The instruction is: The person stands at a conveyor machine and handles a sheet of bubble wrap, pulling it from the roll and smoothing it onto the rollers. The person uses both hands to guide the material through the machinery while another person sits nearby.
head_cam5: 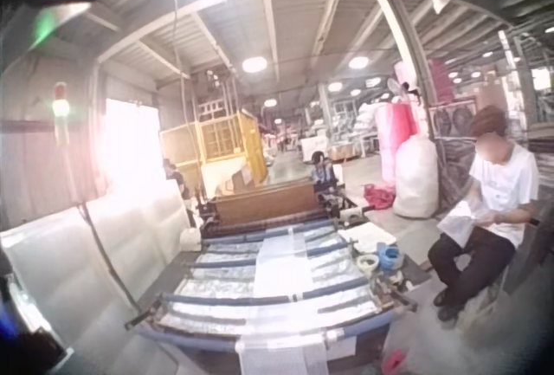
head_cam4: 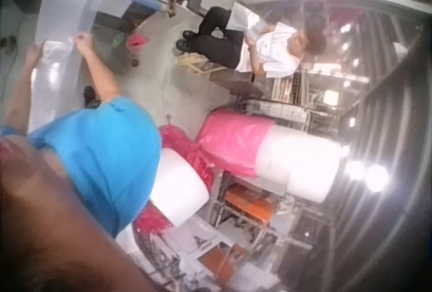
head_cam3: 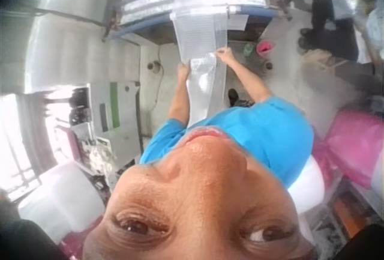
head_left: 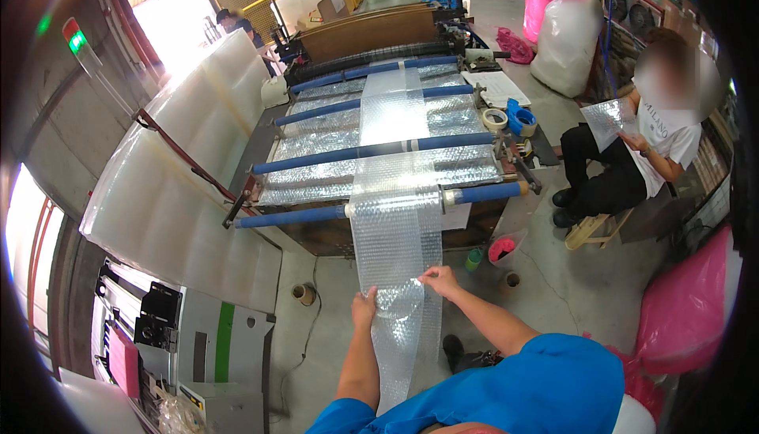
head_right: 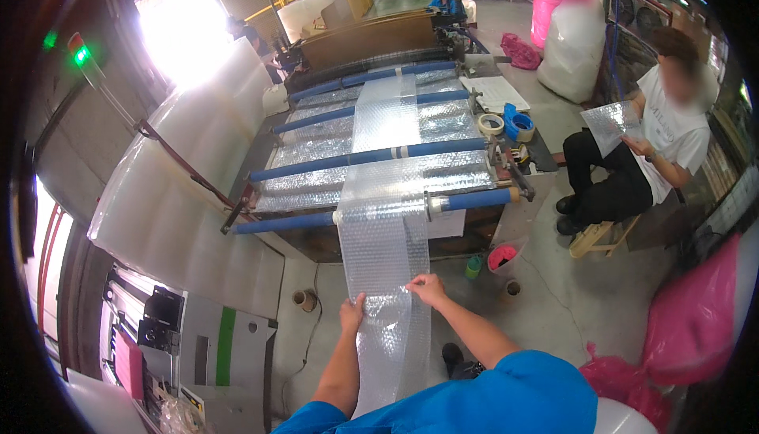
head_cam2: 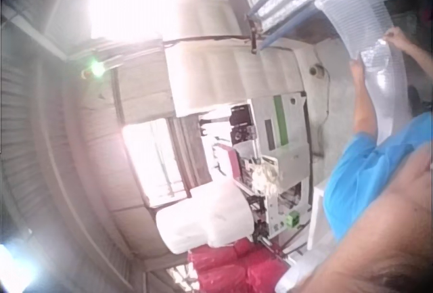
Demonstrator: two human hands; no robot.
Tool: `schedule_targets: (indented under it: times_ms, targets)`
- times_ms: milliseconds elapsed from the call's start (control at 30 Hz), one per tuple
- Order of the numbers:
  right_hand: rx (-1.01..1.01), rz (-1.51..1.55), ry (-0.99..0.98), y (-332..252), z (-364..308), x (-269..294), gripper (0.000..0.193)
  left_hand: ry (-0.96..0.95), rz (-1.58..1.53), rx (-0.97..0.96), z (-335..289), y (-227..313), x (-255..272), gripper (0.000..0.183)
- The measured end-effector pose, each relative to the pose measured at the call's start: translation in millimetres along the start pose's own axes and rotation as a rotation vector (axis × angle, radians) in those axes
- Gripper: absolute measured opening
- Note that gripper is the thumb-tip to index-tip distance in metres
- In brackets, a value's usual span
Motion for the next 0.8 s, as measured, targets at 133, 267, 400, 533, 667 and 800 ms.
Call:
schedule_targets:
  times_ms: [133,267,400,533,667,800]
  targets:
    - [0.166,0.149,0.101,-40,3,11,0.02,0.026,-0.368,0.02,10,-15,1,0.057]
    - [-0.024,0.157,-0.14,-48,-45,10,0.024,-0.023,-0.389,0.01,-7,-33,10,0.059]
    - [-0.139,0.135,-0.416,-12,-120,-5,0.029,-0.202,-0.28,-0.008,-48,-68,23,0.063]
    - [-0.035,0.014,-0.469,24,-204,-13,0.031,-0.194,-0.133,0.088,-101,-139,32,0.062]
    - [-0.138,-0.101,-0.483,21,-239,-5,0.029,0.124,-0.097,-0.086,-131,-185,52,0.067]
    - [-0.217,0.112,-0.404,-9,-253,15,0.023,0.217,-0.145,-0.074,-176,-130,110,0.05]
Point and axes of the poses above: each hand's wrist, its own z-axis towards the middle knuckle, its own x-axis out of the back of the hand, y = z × x, the point moved 6 cm from there along z, towards the middle knuckle, and after that the axes turned 12 degrees about y, right-handed, at the moved point
